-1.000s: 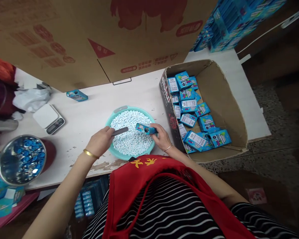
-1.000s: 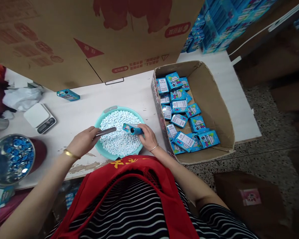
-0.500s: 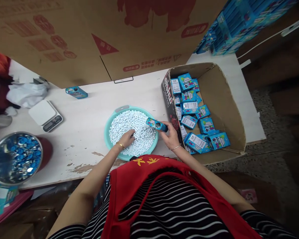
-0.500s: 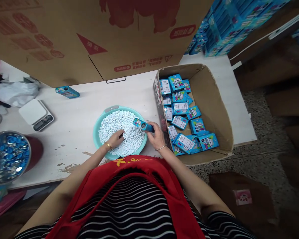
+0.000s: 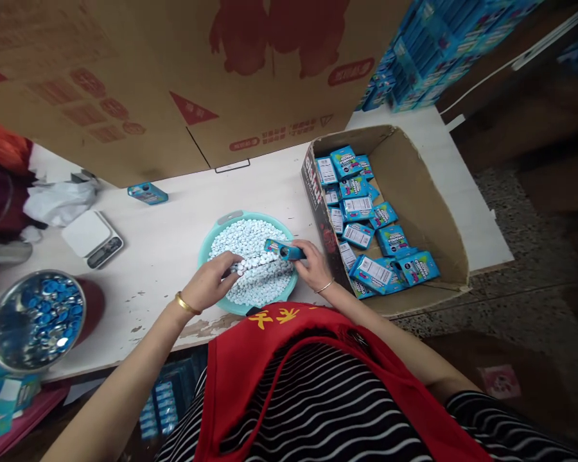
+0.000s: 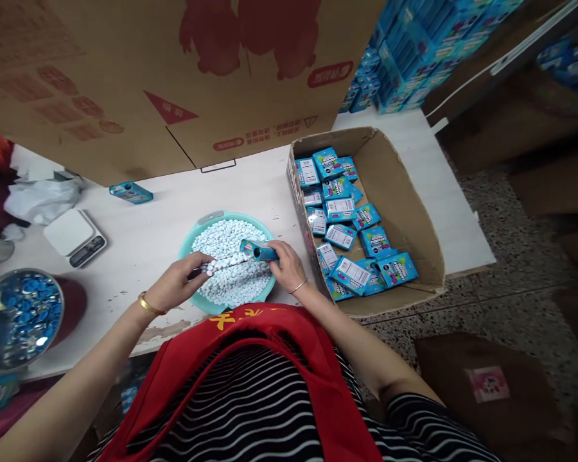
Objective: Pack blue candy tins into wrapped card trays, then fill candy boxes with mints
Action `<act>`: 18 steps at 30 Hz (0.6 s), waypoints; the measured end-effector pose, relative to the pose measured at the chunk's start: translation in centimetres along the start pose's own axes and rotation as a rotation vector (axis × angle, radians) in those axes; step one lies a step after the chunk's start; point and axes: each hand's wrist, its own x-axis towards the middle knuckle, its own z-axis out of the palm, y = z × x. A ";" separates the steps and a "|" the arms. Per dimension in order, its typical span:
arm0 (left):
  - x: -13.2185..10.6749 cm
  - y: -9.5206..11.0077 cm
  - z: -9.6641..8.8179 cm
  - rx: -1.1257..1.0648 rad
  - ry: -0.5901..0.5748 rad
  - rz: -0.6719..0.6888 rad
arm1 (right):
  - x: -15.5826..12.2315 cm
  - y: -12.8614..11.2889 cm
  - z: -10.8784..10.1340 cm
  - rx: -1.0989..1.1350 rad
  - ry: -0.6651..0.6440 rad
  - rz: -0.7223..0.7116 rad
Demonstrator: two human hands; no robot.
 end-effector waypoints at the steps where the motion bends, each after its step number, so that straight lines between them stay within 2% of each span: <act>1: 0.2 0.7 -0.6 0.050 -0.021 0.007 | 0.0 -0.2 0.4 0.007 -0.013 -0.016; 6: 1.0 4.5 -2.7 0.396 -0.199 -0.100 | -0.2 -1.0 2.1 0.056 -0.060 -0.061; 9: 1.3 7.2 -3.5 0.568 -0.217 -0.141 | -0.3 -1.2 2.8 0.082 -0.074 -0.071; 12: 1.5 9.4 -3.9 0.648 -0.218 -0.119 | -0.3 -1.4 3.2 0.103 -0.098 -0.069; 15: 1.5 10.5 -4.3 0.692 -0.252 -0.085 | -0.2 -1.4 3.4 0.127 -0.110 -0.079; 18: 1.0 10.2 -5.2 0.703 -0.260 -0.076 | -0.2 -1.3 3.5 0.156 -0.100 -0.074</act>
